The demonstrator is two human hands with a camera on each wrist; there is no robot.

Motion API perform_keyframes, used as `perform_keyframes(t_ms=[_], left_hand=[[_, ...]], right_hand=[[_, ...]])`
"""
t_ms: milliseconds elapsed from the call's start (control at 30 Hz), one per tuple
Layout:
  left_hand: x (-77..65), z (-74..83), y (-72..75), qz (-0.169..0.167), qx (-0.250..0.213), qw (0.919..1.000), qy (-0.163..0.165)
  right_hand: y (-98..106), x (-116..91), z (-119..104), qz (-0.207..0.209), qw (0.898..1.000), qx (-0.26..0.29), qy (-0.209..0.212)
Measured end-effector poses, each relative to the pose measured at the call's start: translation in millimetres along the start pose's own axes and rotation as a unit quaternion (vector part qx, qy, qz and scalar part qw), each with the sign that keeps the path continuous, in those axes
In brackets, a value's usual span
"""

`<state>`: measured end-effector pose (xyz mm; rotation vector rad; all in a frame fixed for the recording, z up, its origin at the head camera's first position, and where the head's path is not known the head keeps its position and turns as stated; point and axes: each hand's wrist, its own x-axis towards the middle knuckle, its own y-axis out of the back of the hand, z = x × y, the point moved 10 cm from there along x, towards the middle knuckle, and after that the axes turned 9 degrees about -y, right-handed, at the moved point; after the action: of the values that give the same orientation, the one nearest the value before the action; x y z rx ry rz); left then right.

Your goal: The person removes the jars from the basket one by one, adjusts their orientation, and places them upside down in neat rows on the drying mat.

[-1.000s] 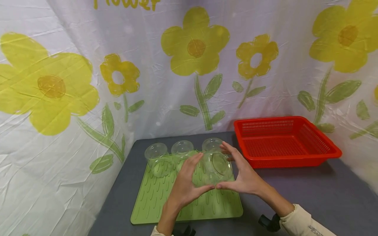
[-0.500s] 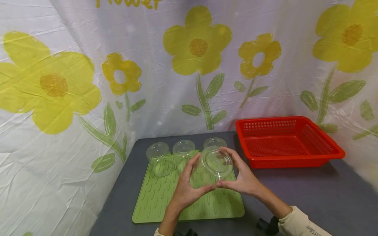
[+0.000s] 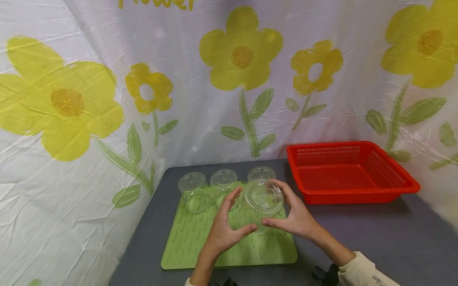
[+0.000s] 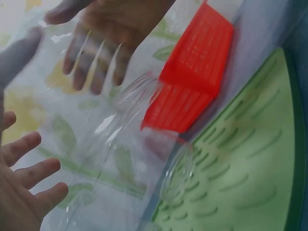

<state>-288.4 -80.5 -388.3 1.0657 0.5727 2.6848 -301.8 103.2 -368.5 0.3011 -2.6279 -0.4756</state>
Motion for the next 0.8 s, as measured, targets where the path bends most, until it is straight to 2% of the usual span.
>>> perform_keyframes(t_ms=[233, 467, 600, 800], left_hand=[[-15.4, -15.0, 25.4, 0.029, 0.067, 0.9972, -0.014], [-35.1, -40.7, 53.4, 0.035, 0.128, 0.9906, 0.035], [-47.2, -55.2, 63.9, 0.017, 0.169, 0.9829, 0.073], [-64.7, -74.1, 67.4, -0.039, 0.214, 0.9678, 0.127]], right_hand=[[-1.7, -10.2, 25.3, 0.012, 0.998, -0.059, -0.030], [-7.3, -19.2, 48.7, 0.017, 0.993, -0.101, -0.052], [-9.6, -20.8, 56.1, 0.018, 0.992, -0.111, -0.062], [-12.6, -22.7, 62.7, 0.017, 0.990, -0.122, -0.067]])
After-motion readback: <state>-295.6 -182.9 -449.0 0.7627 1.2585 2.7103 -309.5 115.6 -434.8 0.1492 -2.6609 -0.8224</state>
